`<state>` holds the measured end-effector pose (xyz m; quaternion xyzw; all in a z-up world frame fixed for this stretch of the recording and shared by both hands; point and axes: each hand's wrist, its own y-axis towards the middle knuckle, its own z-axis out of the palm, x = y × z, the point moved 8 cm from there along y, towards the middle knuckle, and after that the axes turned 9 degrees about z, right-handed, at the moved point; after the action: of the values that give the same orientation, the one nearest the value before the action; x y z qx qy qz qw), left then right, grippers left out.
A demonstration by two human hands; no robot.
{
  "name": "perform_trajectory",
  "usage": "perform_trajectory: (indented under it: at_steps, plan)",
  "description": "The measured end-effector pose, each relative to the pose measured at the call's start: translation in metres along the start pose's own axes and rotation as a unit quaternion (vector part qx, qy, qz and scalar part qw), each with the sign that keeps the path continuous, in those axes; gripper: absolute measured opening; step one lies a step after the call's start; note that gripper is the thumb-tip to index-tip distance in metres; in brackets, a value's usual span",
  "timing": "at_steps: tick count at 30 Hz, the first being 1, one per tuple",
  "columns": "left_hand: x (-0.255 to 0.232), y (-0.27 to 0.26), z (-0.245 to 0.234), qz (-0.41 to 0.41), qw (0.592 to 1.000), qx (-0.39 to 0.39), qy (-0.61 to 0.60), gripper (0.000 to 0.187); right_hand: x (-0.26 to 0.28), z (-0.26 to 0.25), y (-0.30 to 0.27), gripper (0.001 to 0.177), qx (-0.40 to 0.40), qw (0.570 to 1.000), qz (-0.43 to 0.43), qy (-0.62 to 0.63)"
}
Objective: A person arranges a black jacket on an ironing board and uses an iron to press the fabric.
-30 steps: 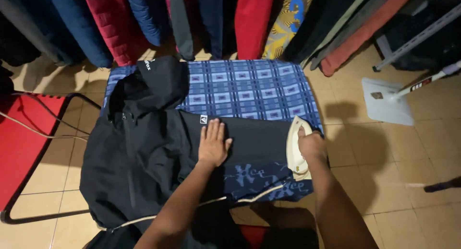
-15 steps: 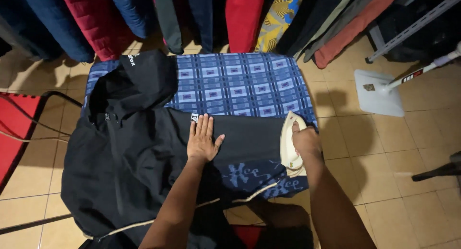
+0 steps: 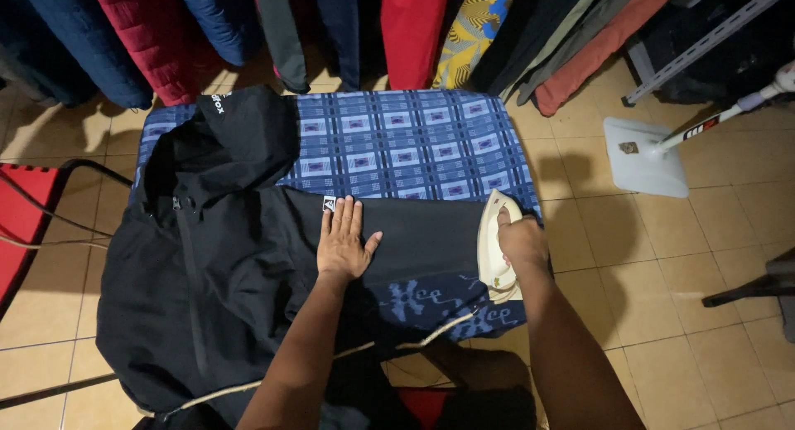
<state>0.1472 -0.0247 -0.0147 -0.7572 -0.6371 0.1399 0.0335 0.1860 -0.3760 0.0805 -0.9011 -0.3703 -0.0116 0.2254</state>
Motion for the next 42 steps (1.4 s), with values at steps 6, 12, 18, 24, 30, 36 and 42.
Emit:
perform_trajectory:
  at_steps: [6,12,18,24,30,36,42]
  plan:
    - [0.0,-0.001,0.001,-0.003,1.0,0.01,0.006,0.086,0.0,0.003,0.003,0.065,0.004,1.0,-0.011,-0.003]
    - [0.003,0.004,0.011,0.005,1.0,-0.021,0.008,0.077,0.005,-0.023,-0.05,0.07,0.018,0.999,-0.027,0.043]
    - [0.004,0.008,0.017,0.008,0.999,-0.045,0.016,0.072,0.024,0.004,-0.041,0.059,0.001,0.995,-0.094,0.02]
    - [0.017,0.017,0.039,0.008,0.992,-0.126,-0.015,0.066,0.106,0.036,-0.16,0.061,0.093,0.979,-0.177,-0.044]
    - [0.02,0.021,0.046,0.009,0.997,-0.082,0.004,0.067,0.115,0.088,-0.126,0.078,0.089,0.966,-0.22,-0.105]
    - [0.021,0.022,0.047,-0.001,0.997,-0.081,-0.017,0.066,0.082,0.082,-0.066,0.073,0.023,0.979,-0.181,-0.091]
    - [0.02,0.02,0.042,-0.009,0.998,-0.061,0.001,0.067,0.044,0.045,-0.023,0.078,0.008,0.99,-0.123,-0.074]
